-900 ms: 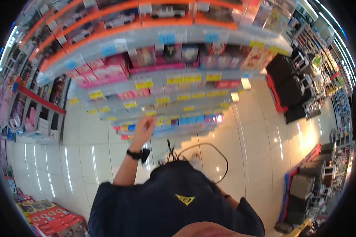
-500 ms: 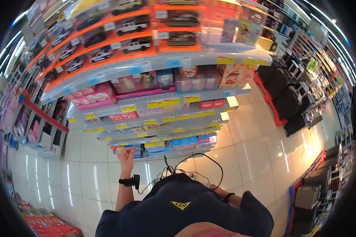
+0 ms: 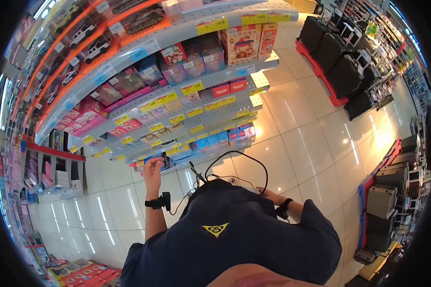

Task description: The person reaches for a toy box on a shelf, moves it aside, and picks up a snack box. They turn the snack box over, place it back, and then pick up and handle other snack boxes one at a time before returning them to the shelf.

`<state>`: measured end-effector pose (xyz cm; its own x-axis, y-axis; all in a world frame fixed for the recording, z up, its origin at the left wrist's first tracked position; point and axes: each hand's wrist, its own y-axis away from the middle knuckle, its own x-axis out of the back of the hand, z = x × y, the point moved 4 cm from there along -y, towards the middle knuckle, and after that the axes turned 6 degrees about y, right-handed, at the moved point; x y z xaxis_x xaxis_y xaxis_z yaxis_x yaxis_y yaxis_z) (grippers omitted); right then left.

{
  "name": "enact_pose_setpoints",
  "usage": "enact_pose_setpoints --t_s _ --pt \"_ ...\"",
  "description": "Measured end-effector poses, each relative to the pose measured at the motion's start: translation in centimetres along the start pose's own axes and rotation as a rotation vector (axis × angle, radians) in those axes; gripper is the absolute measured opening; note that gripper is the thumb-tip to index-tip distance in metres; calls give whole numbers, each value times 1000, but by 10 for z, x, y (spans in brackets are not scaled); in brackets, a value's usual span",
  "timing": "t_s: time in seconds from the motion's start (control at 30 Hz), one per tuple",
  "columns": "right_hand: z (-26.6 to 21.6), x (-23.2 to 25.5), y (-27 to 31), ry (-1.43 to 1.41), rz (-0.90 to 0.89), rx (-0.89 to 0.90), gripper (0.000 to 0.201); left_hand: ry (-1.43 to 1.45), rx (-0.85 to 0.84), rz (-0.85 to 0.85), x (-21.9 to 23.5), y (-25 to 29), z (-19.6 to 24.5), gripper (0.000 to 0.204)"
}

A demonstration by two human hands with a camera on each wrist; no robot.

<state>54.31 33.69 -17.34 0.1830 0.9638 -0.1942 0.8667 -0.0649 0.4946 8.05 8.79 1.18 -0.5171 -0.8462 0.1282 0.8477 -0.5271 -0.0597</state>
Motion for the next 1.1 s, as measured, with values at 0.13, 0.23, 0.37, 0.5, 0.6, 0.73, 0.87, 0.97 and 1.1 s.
enact_pose_setpoints --t_s 0.13,0.23,0.37,0.5,0.6,0.73,0.87,0.97,1.1 --pt "-24 3 7 -137 17 -50 54 -31 32 -43 -27 -3 10 12" --pt "52 11 -8 -51 199 -12 48 -36 46 -102 -42 -6 13 12" --pt "7 36 -7 387 503 13 27 -74 57 -135 -52 -13 12 11" --pt "-29 96 -11 531 776 161 16 -76 29 -138 -63 -21 20 11" --pt "-81 160 -28 594 950 264 16 -80 18 -155 -68 -24 21 11" --pt "-212 214 -48 513 1106 518 18 -77 -5 -152 -70 -23 24 11" --pt "-344 235 -80 406 1132 824 20 -72 -37 -124 -63 -17 24 10" --pt "-419 252 -108 303 1115 1031 36 -99 -20 -81 -55 -5 28 10" --pt "-469 294 -148 414 1284 1142 56 -152 -29 -9 -37 14 21 11"
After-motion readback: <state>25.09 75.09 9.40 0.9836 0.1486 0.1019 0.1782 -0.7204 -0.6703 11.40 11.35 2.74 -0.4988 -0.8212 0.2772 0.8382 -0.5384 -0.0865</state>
